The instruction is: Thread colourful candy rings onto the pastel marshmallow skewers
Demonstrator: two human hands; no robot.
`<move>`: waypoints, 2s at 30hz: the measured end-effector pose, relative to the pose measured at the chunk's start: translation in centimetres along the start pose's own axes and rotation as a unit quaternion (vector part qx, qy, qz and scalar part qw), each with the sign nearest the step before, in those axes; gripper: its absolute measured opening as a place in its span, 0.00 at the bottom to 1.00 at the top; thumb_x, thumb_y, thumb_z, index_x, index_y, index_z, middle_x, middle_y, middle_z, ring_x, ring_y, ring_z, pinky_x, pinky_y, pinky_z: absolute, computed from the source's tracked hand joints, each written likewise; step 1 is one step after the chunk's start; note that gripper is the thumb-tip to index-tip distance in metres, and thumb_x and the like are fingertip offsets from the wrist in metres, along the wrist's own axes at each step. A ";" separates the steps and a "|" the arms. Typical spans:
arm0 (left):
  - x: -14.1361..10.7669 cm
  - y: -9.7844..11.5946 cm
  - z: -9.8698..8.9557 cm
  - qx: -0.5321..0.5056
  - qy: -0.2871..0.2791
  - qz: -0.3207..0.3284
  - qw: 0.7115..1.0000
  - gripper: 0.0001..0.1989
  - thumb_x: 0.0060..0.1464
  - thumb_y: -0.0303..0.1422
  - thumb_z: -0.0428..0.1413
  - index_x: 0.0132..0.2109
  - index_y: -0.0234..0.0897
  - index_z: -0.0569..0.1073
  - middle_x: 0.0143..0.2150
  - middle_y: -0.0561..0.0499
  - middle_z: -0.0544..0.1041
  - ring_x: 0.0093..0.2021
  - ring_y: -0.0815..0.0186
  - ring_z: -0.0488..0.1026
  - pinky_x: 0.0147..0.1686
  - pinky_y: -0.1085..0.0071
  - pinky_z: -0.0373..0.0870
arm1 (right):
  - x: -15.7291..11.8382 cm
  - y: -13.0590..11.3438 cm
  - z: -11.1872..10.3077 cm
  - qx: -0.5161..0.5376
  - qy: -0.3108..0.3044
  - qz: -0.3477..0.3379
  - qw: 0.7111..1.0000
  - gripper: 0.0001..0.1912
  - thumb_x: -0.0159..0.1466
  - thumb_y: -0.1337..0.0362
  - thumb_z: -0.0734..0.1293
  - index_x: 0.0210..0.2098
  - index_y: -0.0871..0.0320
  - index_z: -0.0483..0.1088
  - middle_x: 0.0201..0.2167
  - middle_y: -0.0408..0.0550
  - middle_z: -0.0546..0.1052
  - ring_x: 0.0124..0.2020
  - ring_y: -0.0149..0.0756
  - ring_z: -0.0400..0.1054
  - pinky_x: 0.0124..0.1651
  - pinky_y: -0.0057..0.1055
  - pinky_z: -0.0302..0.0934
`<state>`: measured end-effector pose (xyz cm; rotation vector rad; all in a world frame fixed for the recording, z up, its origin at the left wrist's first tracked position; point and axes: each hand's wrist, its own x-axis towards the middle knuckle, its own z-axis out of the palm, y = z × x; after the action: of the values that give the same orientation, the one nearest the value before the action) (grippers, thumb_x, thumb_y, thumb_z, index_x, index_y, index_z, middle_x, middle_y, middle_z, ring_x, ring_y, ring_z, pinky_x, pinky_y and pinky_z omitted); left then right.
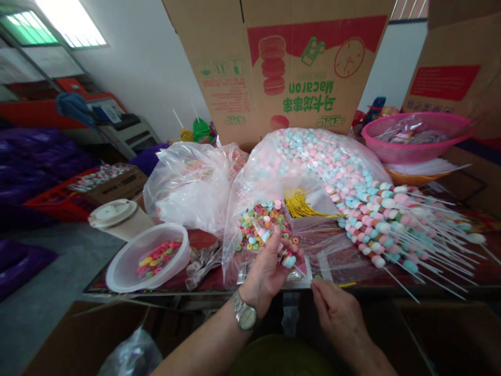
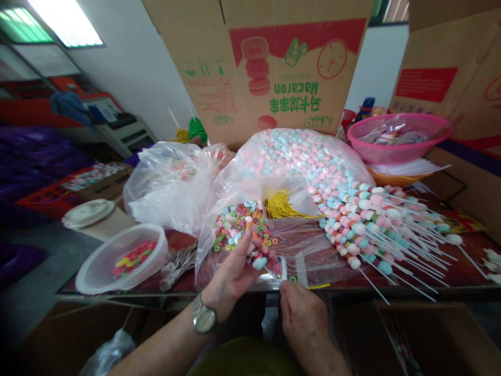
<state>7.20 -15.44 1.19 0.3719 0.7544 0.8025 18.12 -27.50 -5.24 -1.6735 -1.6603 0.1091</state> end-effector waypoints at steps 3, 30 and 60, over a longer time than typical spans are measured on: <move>-0.3 0.9 0.3 0.021 0.027 -0.012 0.999 0.21 0.53 0.45 0.56 0.24 0.31 0.68 0.21 0.48 0.73 0.22 0.66 0.72 0.24 0.69 0.70 | 0.0 0.8 -0.6 -0.107 0.061 -0.065 0.990 0.14 0.67 0.69 0.55 0.32 0.61 0.71 0.25 0.49 0.75 0.26 0.34 0.68 0.33 0.28 0.56; -0.9 -3.2 0.7 -0.005 0.027 0.018 0.999 0.21 0.47 0.50 0.58 0.26 0.35 0.66 0.16 0.55 0.68 0.20 0.68 0.70 0.29 0.68 0.71 | 1.5 -2.8 0.1 0.106 0.022 0.041 0.993 0.13 0.66 0.67 0.56 0.32 0.59 0.71 0.24 0.47 0.76 0.25 0.31 0.72 0.27 0.21 0.62; -3.6 2.8 -3.6 0.651 -0.231 0.259 0.675 0.12 0.59 0.36 0.50 0.34 0.38 0.76 0.26 0.50 0.73 0.27 0.67 0.68 0.30 0.76 0.62 | 5.7 0.2 -4.8 -0.044 -0.116 -0.181 0.976 0.16 0.67 0.67 0.54 0.25 0.58 0.66 0.22 0.44 0.71 0.26 0.34 0.64 0.30 0.31 0.52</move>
<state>1.51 -16.27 1.95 2.0995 0.6183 0.4976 21.83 -24.53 0.54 -1.4344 -2.1482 0.0542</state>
